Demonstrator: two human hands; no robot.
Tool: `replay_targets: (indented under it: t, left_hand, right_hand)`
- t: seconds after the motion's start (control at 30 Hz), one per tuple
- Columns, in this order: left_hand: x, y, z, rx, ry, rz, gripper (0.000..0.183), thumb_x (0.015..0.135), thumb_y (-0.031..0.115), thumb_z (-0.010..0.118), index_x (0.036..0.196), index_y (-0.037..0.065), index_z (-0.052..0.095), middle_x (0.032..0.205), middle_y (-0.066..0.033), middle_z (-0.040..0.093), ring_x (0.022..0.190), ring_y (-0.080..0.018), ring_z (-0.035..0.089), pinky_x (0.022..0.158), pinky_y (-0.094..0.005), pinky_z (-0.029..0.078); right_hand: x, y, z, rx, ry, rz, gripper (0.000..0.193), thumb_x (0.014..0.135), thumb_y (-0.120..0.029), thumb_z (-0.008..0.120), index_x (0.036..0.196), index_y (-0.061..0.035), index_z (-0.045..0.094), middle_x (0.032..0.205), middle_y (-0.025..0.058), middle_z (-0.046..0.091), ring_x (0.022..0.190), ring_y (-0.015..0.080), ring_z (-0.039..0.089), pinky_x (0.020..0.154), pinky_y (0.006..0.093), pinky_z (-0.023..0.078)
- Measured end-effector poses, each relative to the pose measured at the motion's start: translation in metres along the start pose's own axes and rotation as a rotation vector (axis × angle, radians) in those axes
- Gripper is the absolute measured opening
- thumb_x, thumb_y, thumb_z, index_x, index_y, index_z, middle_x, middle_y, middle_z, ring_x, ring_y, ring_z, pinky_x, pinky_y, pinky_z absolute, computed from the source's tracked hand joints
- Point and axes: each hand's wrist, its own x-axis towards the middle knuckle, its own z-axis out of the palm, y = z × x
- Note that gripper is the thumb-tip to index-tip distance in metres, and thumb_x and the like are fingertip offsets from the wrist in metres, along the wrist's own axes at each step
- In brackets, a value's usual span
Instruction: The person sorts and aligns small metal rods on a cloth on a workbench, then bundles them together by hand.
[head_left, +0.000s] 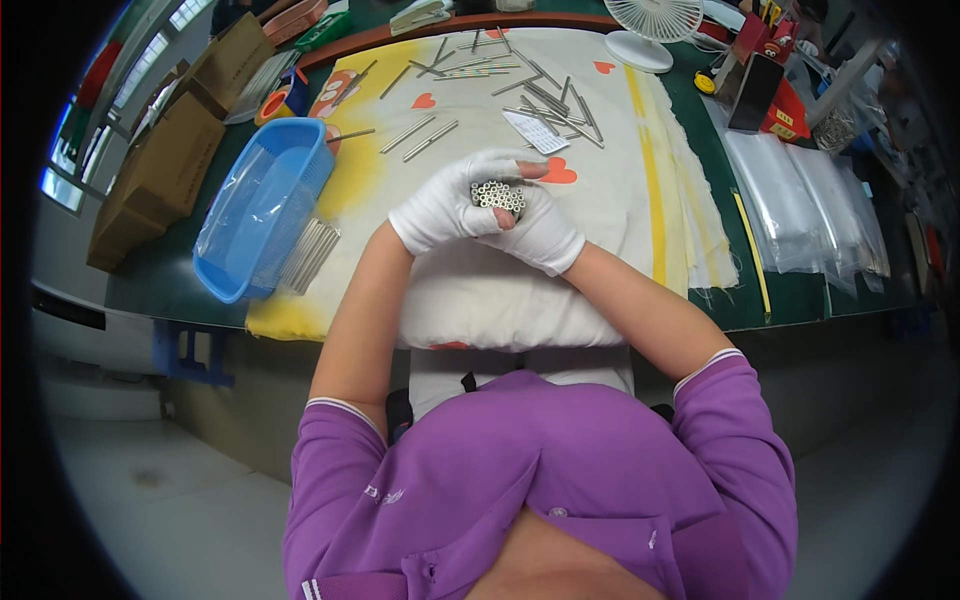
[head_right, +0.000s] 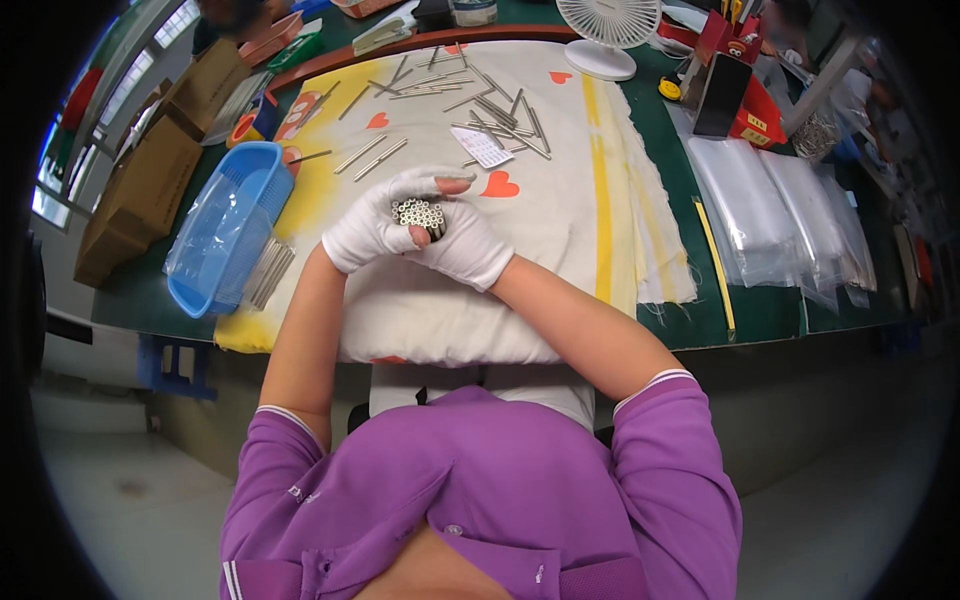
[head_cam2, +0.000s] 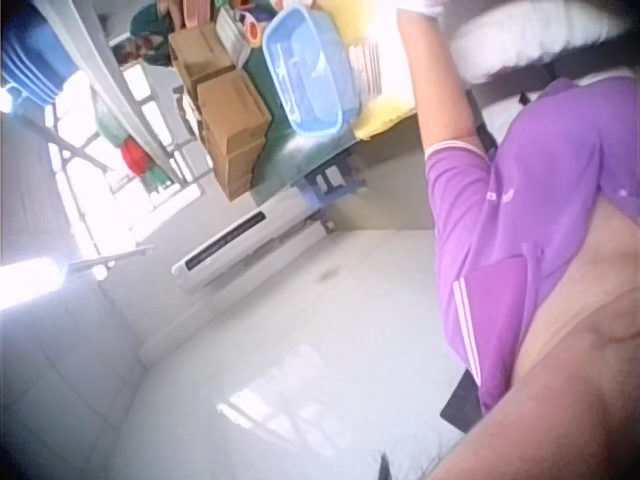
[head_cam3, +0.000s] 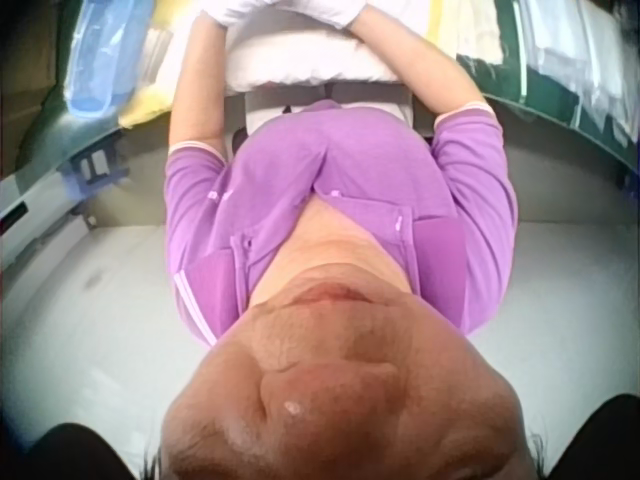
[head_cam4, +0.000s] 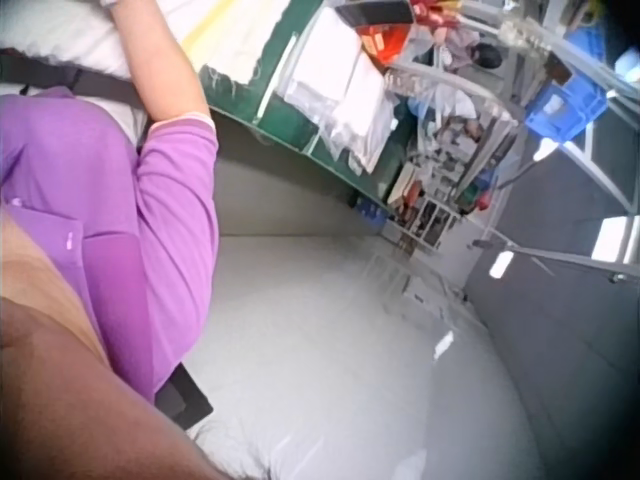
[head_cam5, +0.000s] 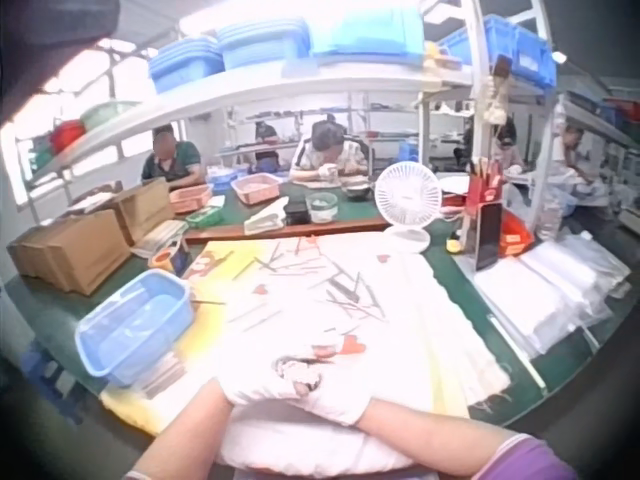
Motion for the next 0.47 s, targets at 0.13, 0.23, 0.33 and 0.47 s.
replay_targets:
  t: [0.13,0.23,0.33,0.47]
  left_hand:
    - [0.007,-0.026,-0.008,-0.076,-0.086,0.032,0.072,0.067,0.036,0.083,0.128,0.008,0.056,0.124,-0.0076,0.059,0.116,-0.0221,0.053,0.101,-0.0342,0.04]
    - [0.002,-0.041,-0.011,-0.283,-0.058,-0.12,0.072,0.068,0.029,0.084,0.131,0.009,0.054,0.125,-0.0069,0.059,0.114,-0.0183,0.054,0.1,-0.0327,0.041]
    - [0.002,-0.039,-0.006,-0.346,0.001,-0.135,0.073,0.067,0.023,0.084,0.132,0.009,0.052,0.126,-0.0065,0.058,0.111,-0.0153,0.054,0.098,-0.0312,0.042]
    - [0.005,-0.043,-0.007,-0.258,0.051,-0.152,0.074,0.067,0.023,0.085,0.132,0.008,0.052,0.13,-0.0084,0.056,0.117,-0.0168,0.052,0.101,-0.031,0.04]
  right_hand:
    - [0.005,0.009,-0.01,-0.02,-0.1,0.124,0.041,0.07,-0.01,0.079,0.106,-0.0061,0.06,0.099,0.006,0.065,0.093,0.0176,0.063,0.081,0.0307,0.051]
    - [0.01,0.004,-0.007,0.017,-0.084,0.108,0.045,0.069,-0.009,0.079,0.109,-0.0063,0.059,0.102,0.0057,0.065,0.093,0.0173,0.063,0.082,0.0304,0.051]
    - [0.014,0.007,-0.009,-0.026,-0.123,0.127,0.049,0.067,-0.008,0.08,0.111,-0.0061,0.058,0.105,0.0048,0.064,0.096,0.0161,0.062,0.084,0.0302,0.051]
    - [0.013,0.014,-0.012,0.078,-0.093,0.169,0.049,0.07,-0.011,0.078,0.115,-0.0086,0.058,0.106,0.0054,0.065,0.098,0.0195,0.062,0.089,0.0304,0.049]
